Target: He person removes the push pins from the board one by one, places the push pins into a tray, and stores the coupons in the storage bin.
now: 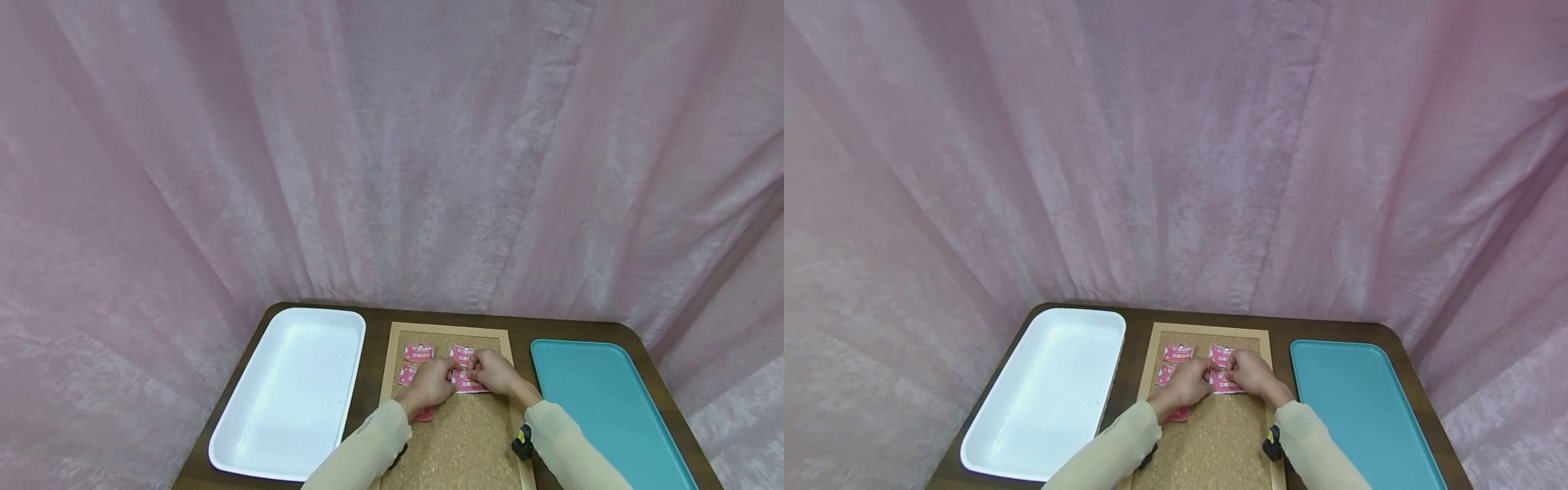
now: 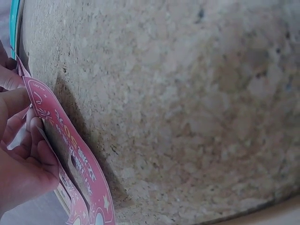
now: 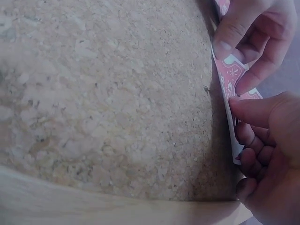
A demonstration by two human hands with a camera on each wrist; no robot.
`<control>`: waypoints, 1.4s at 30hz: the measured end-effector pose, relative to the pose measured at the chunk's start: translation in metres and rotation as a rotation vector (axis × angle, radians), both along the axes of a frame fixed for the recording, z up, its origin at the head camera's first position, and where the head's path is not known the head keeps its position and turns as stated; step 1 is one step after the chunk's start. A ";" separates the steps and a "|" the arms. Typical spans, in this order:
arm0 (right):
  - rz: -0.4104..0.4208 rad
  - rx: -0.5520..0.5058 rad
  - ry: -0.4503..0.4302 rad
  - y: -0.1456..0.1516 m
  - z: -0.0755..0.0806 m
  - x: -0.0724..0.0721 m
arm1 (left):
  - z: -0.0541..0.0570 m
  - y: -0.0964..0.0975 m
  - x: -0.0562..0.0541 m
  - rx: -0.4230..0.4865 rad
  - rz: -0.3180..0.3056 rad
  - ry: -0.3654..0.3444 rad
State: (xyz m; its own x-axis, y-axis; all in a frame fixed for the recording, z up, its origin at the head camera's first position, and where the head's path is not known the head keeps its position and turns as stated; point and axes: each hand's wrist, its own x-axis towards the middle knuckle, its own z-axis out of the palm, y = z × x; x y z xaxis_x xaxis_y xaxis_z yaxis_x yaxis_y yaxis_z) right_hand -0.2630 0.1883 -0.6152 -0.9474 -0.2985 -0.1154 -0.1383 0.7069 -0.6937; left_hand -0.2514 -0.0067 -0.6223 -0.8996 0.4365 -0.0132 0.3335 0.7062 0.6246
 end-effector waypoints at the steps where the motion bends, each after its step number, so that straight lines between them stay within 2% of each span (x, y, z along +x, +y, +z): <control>1: 0.001 0.000 0.003 0.000 -0.001 0.000 | 0.000 0.000 0.000 -0.004 0.001 0.000; 11: -0.014 0.041 0.078 0.002 -0.006 0.003 | -0.003 0.000 -0.002 -0.040 -0.002 0.034; 18: -0.060 0.034 0.046 -0.002 -0.008 0.003 | -0.005 0.000 -0.002 -0.019 0.003 0.011; 33: -0.034 0.032 0.003 -0.002 0.000 0.000 | -0.003 0.000 -0.001 -0.032 0.010 0.024; 37: -0.039 0.060 0.030 -0.004 -0.001 0.000 | -0.002 0.000 -0.001 -0.032 0.011 0.024; 42: -0.060 0.129 0.111 -0.012 0.001 0.000 | -0.002 0.001 -0.001 -0.032 0.014 0.023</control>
